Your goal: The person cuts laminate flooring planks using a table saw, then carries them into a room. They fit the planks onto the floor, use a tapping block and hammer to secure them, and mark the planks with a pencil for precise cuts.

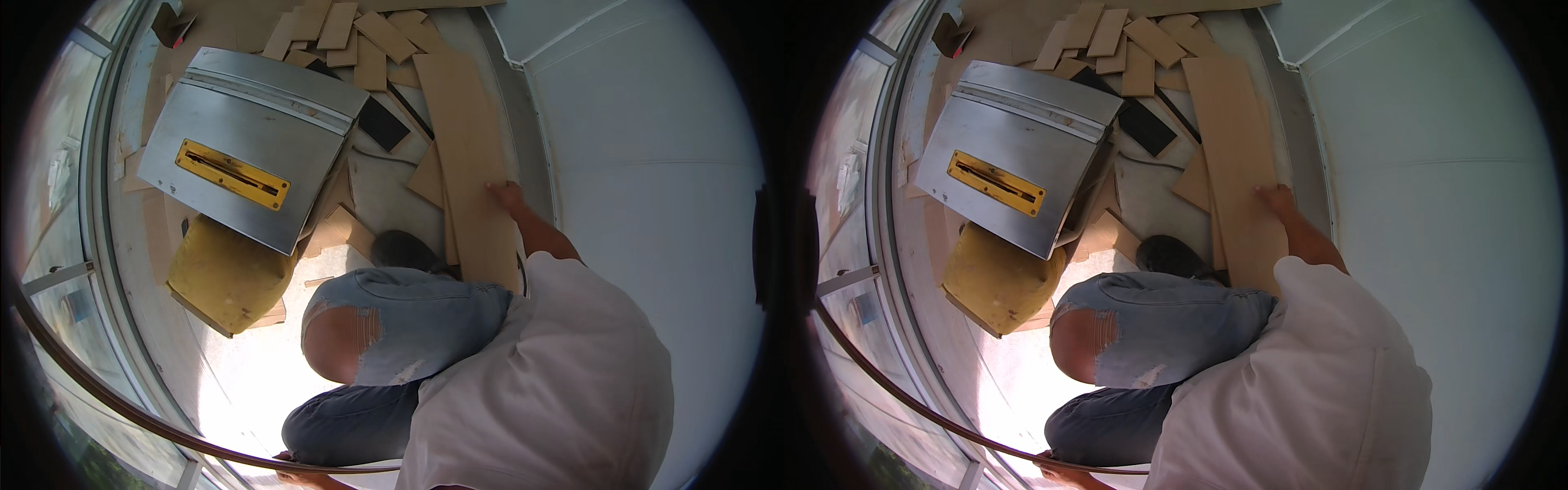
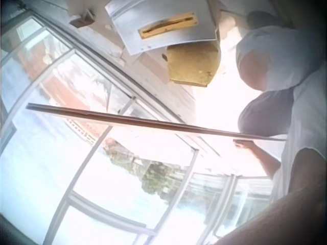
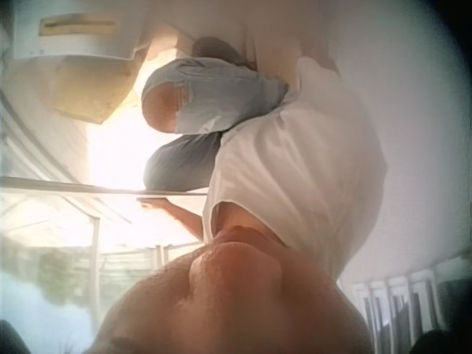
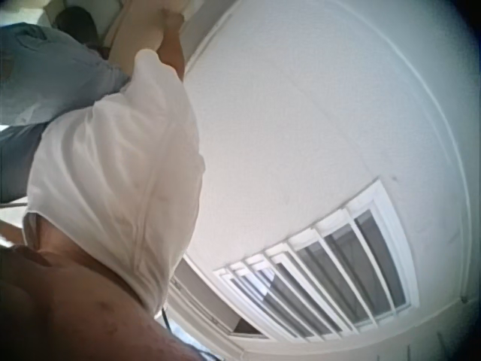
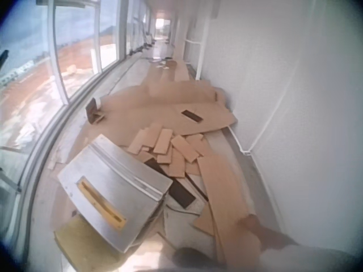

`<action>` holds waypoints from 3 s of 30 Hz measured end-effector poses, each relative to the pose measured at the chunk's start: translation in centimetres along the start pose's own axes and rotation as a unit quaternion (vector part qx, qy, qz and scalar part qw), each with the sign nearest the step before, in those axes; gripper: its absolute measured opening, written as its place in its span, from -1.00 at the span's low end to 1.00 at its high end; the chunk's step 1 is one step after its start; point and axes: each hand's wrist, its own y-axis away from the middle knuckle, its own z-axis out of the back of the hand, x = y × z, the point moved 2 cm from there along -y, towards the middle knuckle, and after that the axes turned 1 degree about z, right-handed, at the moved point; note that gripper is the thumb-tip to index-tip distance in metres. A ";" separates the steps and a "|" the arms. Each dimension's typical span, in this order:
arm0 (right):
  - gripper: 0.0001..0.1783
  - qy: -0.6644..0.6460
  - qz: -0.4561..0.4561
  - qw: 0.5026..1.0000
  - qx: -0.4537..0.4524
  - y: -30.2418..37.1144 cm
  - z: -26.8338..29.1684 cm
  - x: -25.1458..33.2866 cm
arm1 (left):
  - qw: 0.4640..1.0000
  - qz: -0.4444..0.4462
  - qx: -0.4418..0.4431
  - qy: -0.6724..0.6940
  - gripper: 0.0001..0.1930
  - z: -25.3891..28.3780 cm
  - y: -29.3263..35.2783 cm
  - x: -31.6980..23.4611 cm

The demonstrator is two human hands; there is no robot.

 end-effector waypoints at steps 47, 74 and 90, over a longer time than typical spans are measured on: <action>-0.24 0.245 -0.020 0.961 0.123 24.5 16.8 30.5 | 0.858 0.232 0.395 0.233 -0.18 0.1 -5.7 -13.6; -0.42 0.540 0.408 0.616 0.402 47.5 22.3 61.1 | 0.595 0.607 0.194 0.489 -0.37 34.4 40.6 -28.2; -0.38 0.599 0.628 0.204 0.453 81.5 -1.5 64.7 | 0.271 0.676 -0.205 0.654 -0.62 34.8 53.5 -24.3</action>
